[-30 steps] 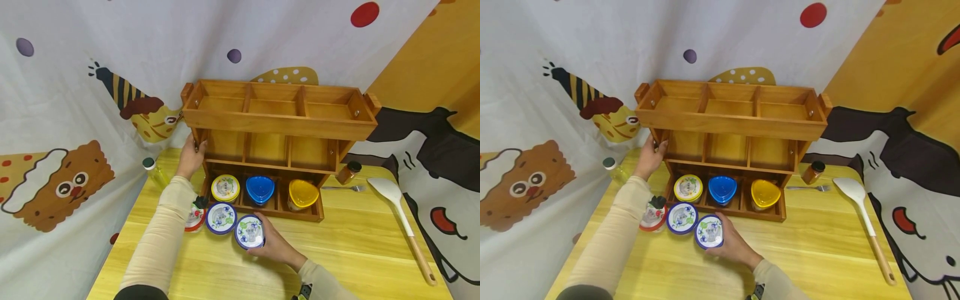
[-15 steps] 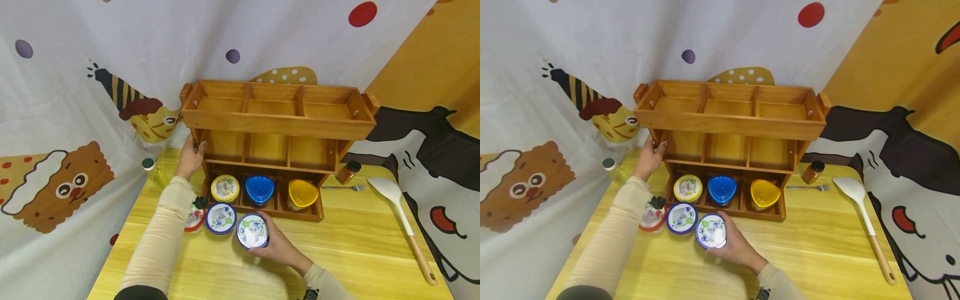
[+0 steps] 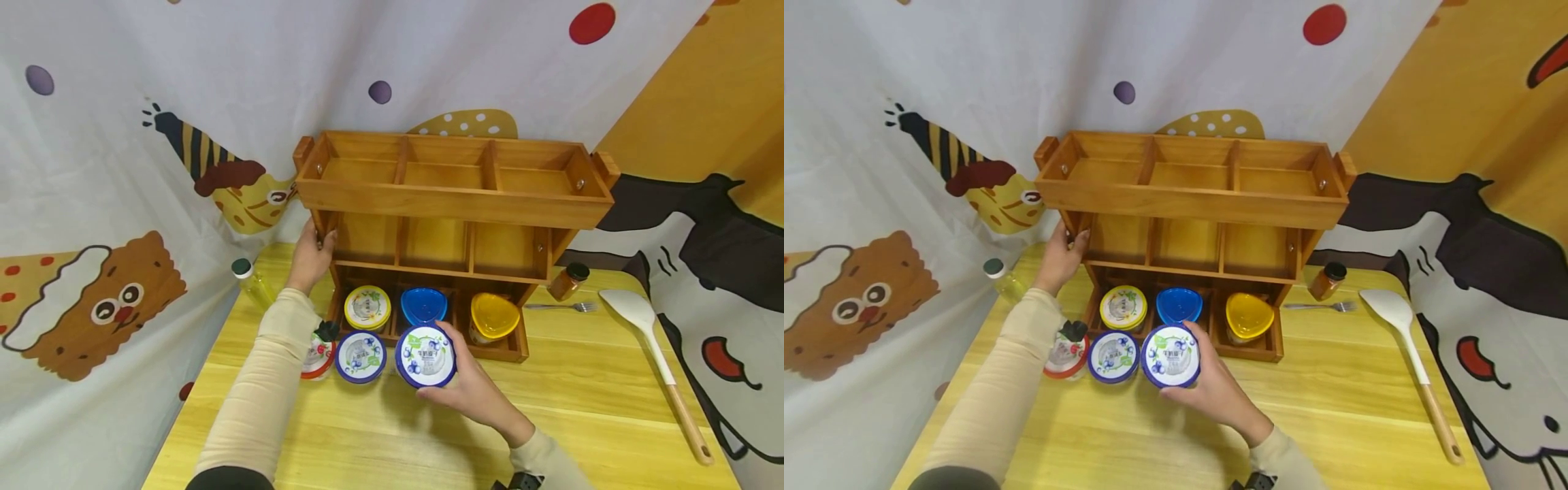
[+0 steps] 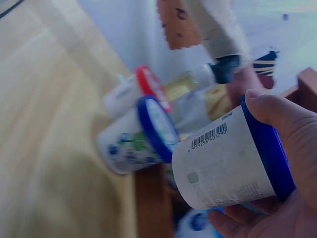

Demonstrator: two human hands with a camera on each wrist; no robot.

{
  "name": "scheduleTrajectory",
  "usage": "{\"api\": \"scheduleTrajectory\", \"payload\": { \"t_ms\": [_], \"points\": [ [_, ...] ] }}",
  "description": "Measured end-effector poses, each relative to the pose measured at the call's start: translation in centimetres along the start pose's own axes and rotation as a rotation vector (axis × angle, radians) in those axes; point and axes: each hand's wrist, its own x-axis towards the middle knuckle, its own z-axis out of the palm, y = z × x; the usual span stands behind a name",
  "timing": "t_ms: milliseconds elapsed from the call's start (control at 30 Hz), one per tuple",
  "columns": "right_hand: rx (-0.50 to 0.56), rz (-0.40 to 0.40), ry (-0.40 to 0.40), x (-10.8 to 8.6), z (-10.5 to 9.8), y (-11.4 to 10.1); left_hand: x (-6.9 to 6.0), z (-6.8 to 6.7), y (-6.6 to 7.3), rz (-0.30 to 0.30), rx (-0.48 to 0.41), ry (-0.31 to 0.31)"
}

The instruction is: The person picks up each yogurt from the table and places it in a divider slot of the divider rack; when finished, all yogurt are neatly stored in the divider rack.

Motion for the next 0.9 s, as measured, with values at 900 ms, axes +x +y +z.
{"api": "scheduleTrajectory", "payload": {
  "t_ms": [900],
  "points": [
    [0.172,-0.093,0.388,2.4,-11.1,-5.1,0.1,0.0,-0.2,0.001,0.011,0.003]
  ]
}}
